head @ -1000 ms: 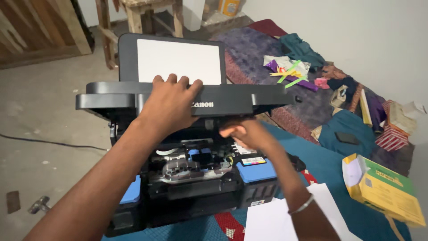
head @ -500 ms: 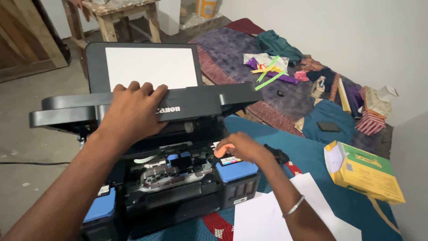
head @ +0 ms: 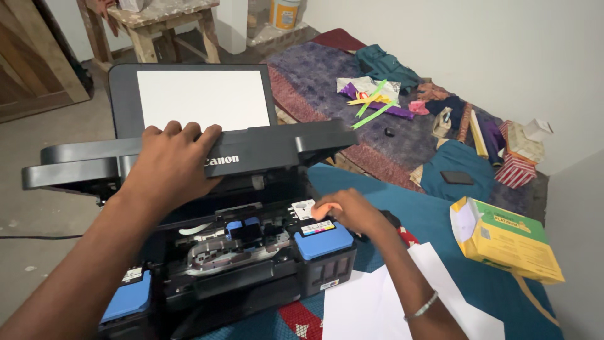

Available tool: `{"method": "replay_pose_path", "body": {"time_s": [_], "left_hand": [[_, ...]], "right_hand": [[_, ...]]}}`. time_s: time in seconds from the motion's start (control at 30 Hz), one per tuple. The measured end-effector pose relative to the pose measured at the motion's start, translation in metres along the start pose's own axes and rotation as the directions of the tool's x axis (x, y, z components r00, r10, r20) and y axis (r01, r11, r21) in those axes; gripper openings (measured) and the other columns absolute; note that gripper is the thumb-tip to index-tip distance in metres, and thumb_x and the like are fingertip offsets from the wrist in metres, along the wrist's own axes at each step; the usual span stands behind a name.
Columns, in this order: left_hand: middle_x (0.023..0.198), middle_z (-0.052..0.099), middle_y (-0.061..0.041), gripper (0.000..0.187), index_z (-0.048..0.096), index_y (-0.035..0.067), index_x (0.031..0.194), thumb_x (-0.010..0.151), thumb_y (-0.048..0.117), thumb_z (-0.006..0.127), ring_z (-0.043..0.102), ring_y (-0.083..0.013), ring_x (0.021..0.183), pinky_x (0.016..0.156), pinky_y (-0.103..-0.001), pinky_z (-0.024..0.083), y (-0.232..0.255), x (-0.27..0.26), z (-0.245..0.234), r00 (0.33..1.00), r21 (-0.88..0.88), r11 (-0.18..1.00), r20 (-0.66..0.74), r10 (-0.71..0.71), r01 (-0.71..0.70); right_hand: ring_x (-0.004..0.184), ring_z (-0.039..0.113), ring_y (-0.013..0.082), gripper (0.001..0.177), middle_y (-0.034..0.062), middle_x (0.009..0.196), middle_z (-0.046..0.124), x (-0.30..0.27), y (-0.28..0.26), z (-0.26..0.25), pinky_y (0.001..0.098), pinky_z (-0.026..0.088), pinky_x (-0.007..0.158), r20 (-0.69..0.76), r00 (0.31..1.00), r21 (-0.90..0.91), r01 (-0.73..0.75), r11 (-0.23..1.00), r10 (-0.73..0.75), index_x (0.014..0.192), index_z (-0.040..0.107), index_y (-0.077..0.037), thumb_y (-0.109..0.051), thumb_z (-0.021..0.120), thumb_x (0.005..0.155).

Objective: The person uses a cloth to wipe the interior of a Canon printer, focusing on the ink cartridge slots and internal mechanisms. They repeatedly wipe different areas inside the open printer while holding the lid open with one hand.

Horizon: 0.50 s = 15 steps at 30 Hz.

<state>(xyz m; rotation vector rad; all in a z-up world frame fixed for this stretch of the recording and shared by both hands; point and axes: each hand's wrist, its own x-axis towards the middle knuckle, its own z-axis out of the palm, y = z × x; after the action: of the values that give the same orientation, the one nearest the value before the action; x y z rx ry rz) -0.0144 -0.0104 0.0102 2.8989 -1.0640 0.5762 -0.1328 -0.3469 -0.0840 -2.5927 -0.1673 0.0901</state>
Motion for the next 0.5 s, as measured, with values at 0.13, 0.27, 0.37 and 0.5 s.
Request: {"method": "replay_pose_path", "body": {"time_s": [0.13,0.27,0.37,0.5], "left_hand": [[0.104,0.072,-0.008,0.071,0.061,0.017,0.132,0.072,0.048,0.083,0.070,-0.0293,0.101,0.082,-0.047,0.055,0.000,0.001,-0.001,1.000,0.031,1.000,0.017,0.002,-0.003],[0.106,0.072,-0.007,0.073,0.061,0.018,0.133,0.069,0.047,0.083,0.069,-0.0292,0.102,0.083,-0.048,0.055,0.001,0.001,-0.001,1.000,0.026,1.000,0.008,0.009,-0.009],[0.108,0.072,-0.008,0.075,0.060,0.017,0.134,0.070,0.050,0.083,0.069,-0.0298,0.103,0.083,-0.048,0.056,0.000,0.003,-0.001,0.999,0.050,0.999,0.031,0.008,-0.009],[0.110,0.072,-0.007,0.075,0.059,0.018,0.137,0.073,0.051,0.082,0.070,-0.0290,0.106,0.086,-0.047,0.057,0.001,0.004,0.000,0.997,0.089,0.996,0.076,-0.008,0.001]], "right_hand": [[0.104,0.070,0.0362,0.037,0.0142,0.115,0.075,-0.010,0.006,0.007,0.0424,0.053,0.096,-0.120,0.988,-0.088,0.089,0.992,-0.099,0.113,0.077,-0.011,0.004,0.055,0.086],[0.102,0.070,0.0347,0.039,0.0112,0.111,0.075,-0.024,0.001,0.016,0.0421,0.053,0.093,-0.028,0.998,-0.121,0.050,0.991,-0.054,0.105,0.079,-0.013,0.007,0.055,0.082],[0.100,0.071,0.0331,0.038,0.0100,0.110,0.076,-0.029,-0.005,0.008,0.0415,0.054,0.092,-0.013,0.992,-0.077,0.123,0.989,-0.124,0.100,0.079,-0.011,0.007,0.056,0.077],[0.099,0.070,0.0324,0.031,0.0092,0.106,0.076,-0.034,-0.012,0.004,0.0419,0.054,0.090,-0.032,0.998,-0.096,0.051,0.994,-0.054,0.099,0.078,-0.010,0.004,0.060,0.079]]}}
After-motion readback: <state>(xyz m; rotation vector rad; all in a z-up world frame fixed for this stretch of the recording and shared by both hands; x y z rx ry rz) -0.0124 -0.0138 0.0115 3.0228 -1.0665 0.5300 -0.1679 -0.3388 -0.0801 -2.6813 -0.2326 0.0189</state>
